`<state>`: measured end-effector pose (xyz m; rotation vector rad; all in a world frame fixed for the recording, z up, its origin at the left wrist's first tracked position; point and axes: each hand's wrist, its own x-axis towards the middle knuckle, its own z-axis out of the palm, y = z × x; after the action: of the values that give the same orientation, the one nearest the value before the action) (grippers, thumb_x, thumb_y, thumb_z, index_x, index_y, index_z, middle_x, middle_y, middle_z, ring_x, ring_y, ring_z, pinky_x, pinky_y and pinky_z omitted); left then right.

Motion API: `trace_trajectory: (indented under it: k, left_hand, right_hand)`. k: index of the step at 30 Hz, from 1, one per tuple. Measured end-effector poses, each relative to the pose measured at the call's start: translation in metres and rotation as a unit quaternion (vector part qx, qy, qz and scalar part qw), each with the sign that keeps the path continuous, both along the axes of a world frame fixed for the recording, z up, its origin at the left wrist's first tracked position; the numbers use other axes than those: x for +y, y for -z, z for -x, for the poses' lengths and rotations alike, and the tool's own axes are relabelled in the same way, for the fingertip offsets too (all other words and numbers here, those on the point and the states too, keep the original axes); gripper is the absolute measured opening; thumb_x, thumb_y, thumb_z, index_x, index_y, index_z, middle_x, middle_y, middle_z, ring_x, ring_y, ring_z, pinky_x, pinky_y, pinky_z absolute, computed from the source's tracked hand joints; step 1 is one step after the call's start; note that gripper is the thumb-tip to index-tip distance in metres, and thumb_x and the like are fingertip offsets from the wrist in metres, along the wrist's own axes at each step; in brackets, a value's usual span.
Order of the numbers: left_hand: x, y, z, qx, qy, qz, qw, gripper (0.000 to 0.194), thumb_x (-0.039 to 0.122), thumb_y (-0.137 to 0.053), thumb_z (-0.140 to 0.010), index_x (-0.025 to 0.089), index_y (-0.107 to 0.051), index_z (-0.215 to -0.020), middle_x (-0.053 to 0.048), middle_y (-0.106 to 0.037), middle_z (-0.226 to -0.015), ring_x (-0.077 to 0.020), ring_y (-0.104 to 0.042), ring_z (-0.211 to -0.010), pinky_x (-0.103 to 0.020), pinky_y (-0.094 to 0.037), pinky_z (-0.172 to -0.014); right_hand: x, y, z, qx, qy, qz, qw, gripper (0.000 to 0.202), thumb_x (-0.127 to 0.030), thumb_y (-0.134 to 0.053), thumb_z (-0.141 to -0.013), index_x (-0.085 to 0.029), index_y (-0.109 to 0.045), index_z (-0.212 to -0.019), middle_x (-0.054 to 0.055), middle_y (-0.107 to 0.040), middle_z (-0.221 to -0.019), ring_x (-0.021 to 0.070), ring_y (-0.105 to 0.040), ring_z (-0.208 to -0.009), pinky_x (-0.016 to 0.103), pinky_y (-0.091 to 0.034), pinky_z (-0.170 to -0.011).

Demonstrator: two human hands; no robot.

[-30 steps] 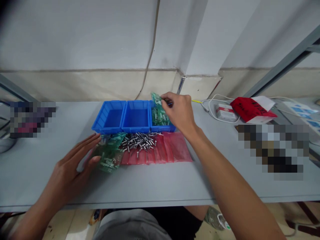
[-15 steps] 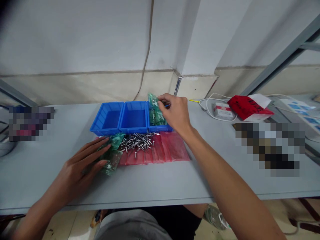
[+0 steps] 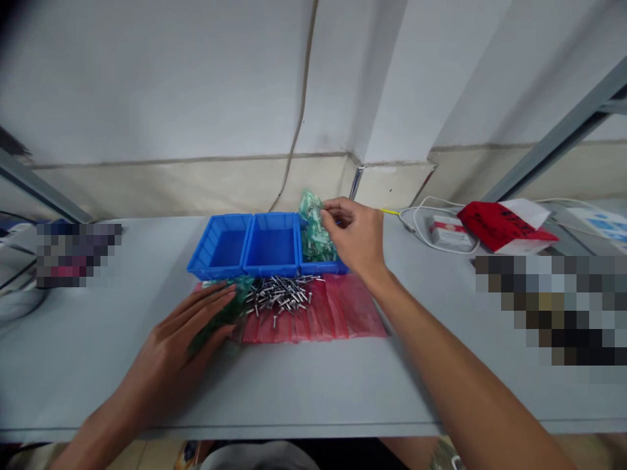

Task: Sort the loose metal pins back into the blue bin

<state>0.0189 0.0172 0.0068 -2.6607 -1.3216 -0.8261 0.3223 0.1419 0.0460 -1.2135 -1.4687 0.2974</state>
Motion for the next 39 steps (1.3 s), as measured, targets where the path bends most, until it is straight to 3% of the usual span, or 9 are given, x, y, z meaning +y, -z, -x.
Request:
trace_trajectory:
  k: [4,7,12,14,18,25,29,33,39]
  left_hand:
    - [-0.001,-0.001,-0.005,-0.006,-0.018,-0.032,0.999,0.038,0.024,-0.058,-0.101,0.018,-0.059,-0.139,-0.008,-0.069,-0.137,-0.0259,-0.061,-0.134,-0.045,-0.061,-0.107]
    - [0.007,-0.020,-0.009,-0.020,-0.012,-0.046,0.999,0.036,0.024,-0.059,-0.102,0.018,-0.061,-0.136,-0.010,-0.067,-0.140,-0.0253,-0.062,-0.133,-0.046,-0.058,-0.110]
    - [0.059,-0.052,-0.018,0.028,0.003,-0.023,0.999,0.044,0.038,-0.062,-0.100,0.016,-0.063,-0.138,-0.014,-0.063,-0.145,-0.0306,-0.061,-0.134,-0.052,-0.055,-0.112]
    - [0.081,-0.052,-0.020,0.085,0.008,0.027,0.996,0.050,0.040,-0.060,-0.101,0.013,-0.058,-0.143,-0.018,-0.054,-0.153,-0.0341,-0.056,-0.141,-0.055,-0.052,-0.114]
    - [0.101,-0.036,-0.017,0.094,0.061,0.053,0.992,0.040,0.037,-0.046,-0.106,0.013,-0.070,-0.129,-0.015,-0.066,-0.141,-0.0323,-0.055,-0.142,-0.055,-0.050,-0.117]
    - [0.078,-0.044,-0.021,-0.081,0.037,0.075,0.993,0.052,0.052,-0.061,-0.099,0.018,-0.064,-0.137,-0.011,-0.066,-0.141,-0.0302,-0.063,-0.133,-0.050,-0.053,-0.114]
    - [0.060,-0.058,-0.031,-0.317,-0.003,0.249,0.915,0.041,0.053,-0.073,-0.090,0.020,-0.073,-0.114,-0.006,-0.079,-0.104,-0.0204,-0.075,-0.093,-0.032,-0.063,-0.084]
    - [0.059,-0.057,-0.029,-0.443,0.001,0.327,0.835,0.028,0.041,-0.080,-0.085,0.018,-0.072,-0.097,-0.001,-0.074,-0.085,-0.0136,-0.069,-0.076,-0.026,-0.058,-0.073]
    - [0.064,-0.049,-0.023,-0.470,-0.026,0.314,0.825,0.028,0.041,-0.079,-0.087,0.020,-0.074,-0.104,0.000,-0.070,-0.091,-0.0095,-0.061,-0.077,-0.019,-0.047,-0.067]
  right_hand:
    - [-0.002,-0.002,0.001,0.044,-0.005,0.013,0.999,0.010,-0.030,-0.076,-0.081,-0.023,-0.075,-0.087,0.004,-0.078,-0.080,0.0209,-0.073,-0.072,0.036,-0.059,-0.067]
    - [0.000,-0.001,0.001,0.111,-0.026,0.035,0.993,0.011,-0.032,-0.078,-0.079,-0.024,-0.072,-0.085,0.001,-0.074,-0.076,0.0186,-0.068,-0.067,0.033,-0.054,-0.061]
    - [0.005,0.003,0.002,0.200,-0.044,0.094,0.974,0.012,-0.029,-0.073,-0.077,-0.025,-0.062,-0.082,-0.004,-0.059,-0.064,0.0119,-0.048,-0.053,0.026,-0.035,-0.048]
    - [0.005,0.003,0.002,0.201,-0.051,0.103,0.973,0.014,-0.031,-0.071,-0.077,-0.025,-0.060,-0.083,-0.005,-0.054,-0.062,0.0119,-0.044,-0.052,0.026,-0.033,-0.049]
    - [0.002,0.002,0.002,0.193,-0.063,0.109,0.973,0.015,-0.033,-0.071,-0.078,-0.026,-0.059,-0.082,-0.005,-0.053,-0.064,0.0125,-0.045,-0.053,0.027,-0.034,-0.052]
    - [-0.026,-0.005,0.032,0.242,-0.157,0.158,0.944,0.026,-0.038,-0.081,-0.077,-0.025,-0.062,-0.091,-0.005,-0.063,-0.069,0.0122,-0.054,-0.058,0.026,-0.043,-0.055]
    - [-0.050,-0.008,0.059,0.241,-0.243,0.170,0.924,0.026,-0.041,-0.080,-0.082,-0.025,-0.063,-0.091,-0.003,-0.070,-0.073,0.0147,-0.065,-0.067,0.031,-0.056,-0.069]
    - [-0.062,-0.010,0.069,0.207,-0.233,0.154,0.938,0.021,-0.039,-0.081,-0.083,-0.025,-0.066,-0.088,-0.001,-0.071,-0.077,0.0159,-0.068,-0.071,0.033,-0.060,-0.071]
    - [-0.058,-0.009,0.067,0.255,-0.258,0.154,0.919,0.024,-0.037,-0.084,-0.080,-0.022,-0.067,-0.088,-0.001,-0.073,-0.078,0.0146,-0.070,-0.069,0.032,-0.066,-0.067]
